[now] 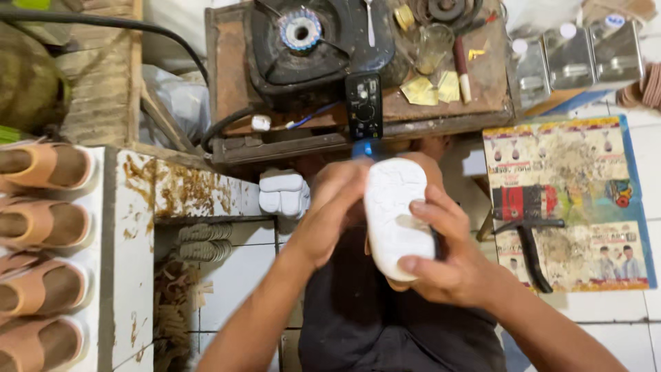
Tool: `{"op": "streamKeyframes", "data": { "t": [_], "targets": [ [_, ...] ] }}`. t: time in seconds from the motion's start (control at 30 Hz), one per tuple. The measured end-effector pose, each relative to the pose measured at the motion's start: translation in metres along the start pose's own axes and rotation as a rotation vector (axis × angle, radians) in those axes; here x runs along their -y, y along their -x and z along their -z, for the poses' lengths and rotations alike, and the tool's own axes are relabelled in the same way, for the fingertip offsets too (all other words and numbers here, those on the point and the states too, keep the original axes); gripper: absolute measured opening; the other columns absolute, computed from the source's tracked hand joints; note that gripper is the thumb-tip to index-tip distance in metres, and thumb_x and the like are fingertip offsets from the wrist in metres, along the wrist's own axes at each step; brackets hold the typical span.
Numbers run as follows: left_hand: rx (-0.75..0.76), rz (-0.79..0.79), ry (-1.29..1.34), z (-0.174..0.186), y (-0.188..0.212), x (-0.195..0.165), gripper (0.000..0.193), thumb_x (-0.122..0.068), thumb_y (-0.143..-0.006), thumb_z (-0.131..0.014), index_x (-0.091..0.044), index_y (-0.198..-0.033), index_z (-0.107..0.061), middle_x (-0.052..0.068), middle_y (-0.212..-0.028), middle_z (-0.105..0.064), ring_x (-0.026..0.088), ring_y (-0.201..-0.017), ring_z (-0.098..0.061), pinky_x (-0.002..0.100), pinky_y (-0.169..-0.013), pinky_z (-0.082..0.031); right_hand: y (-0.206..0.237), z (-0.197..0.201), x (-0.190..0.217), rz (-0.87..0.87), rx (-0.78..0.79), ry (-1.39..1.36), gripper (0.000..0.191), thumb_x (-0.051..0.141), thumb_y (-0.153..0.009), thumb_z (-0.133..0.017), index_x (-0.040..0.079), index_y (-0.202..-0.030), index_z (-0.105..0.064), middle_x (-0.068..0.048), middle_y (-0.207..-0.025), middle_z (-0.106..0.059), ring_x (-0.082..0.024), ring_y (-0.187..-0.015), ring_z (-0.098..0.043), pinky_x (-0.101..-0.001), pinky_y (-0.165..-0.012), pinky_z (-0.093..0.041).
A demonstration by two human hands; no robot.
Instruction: The person heats the sole of a sandal on a gas stove, then uses a knife to trim and smooth the edges of the sole. They repeat this process for multiple sandals, inspecting each one after trimming.
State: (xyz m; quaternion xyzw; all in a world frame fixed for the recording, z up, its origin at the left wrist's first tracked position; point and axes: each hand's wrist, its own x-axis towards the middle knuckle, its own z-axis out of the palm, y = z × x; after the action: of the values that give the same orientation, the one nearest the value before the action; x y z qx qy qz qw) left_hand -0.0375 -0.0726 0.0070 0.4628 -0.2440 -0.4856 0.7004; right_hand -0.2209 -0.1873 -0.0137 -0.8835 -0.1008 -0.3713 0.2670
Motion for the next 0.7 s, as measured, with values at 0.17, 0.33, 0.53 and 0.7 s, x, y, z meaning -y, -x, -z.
{"op": "streamKeyframes", "data": {
  "t": [0.17,0.33,0.53,0.7],
  "targets": [
    [0.174,0.024,-0.149,0.022,-0.022,0.006,0.047,-0.018,-0.092,-0.077,0.002,-0.132,-0.063,0.004,-0.111,-0.071,0.014,-0.099,-0.066,0.031,-0.089,-0.055,-0.014,0.000,-0.027,-0.437,0.068,-0.380,0.080,0.011,-0.090,-0.070,0.010,-0.157,-0.026,-0.020,-0.158,-0.033,-0.038,-0.150,-0.035,-0.0472,-0.122,-0.031],
    [0.138,-0.189,-0.717,0.013,-0.036,0.006,0.054,-0.030,-0.086,-0.081,-0.007,-0.131,-0.066,0.008,-0.108,-0.077,0.018,-0.095,-0.073,0.032,-0.085,-0.059,-0.044,0.009,-0.057,-0.688,0.059,-0.726,0.074,0.014,-0.102,-0.057,0.008,-0.163,-0.015,-0.014,-0.160,-0.038,-0.023,-0.143,-0.043,-0.0377,-0.116,-0.037],
    [0.118,-0.225,-1.086,0.010,-0.038,0.005,0.062,-0.041,-0.083,-0.077,-0.013,-0.136,-0.060,0.016,-0.106,-0.076,0.037,-0.095,-0.073,0.045,-0.079,-0.057,-0.036,0.001,-0.072,-0.870,0.182,-0.487,0.044,0.019,-0.103,-0.064,0.004,-0.142,-0.050,-0.008,-0.120,-0.064,-0.012,-0.111,-0.058,-0.0311,-0.095,-0.053],
    [0.258,-0.229,-1.060,0.016,-0.054,0.006,0.058,-0.043,-0.084,-0.075,-0.009,-0.128,-0.060,0.017,-0.104,-0.076,0.040,-0.095,-0.073,0.047,-0.078,-0.057,-0.028,0.000,-0.076,-0.793,0.217,-0.579,0.053,0.018,-0.098,-0.066,0.003,-0.143,-0.043,-0.006,-0.124,-0.060,-0.011,-0.113,-0.056,-0.0278,-0.094,-0.050]
  ]
}}
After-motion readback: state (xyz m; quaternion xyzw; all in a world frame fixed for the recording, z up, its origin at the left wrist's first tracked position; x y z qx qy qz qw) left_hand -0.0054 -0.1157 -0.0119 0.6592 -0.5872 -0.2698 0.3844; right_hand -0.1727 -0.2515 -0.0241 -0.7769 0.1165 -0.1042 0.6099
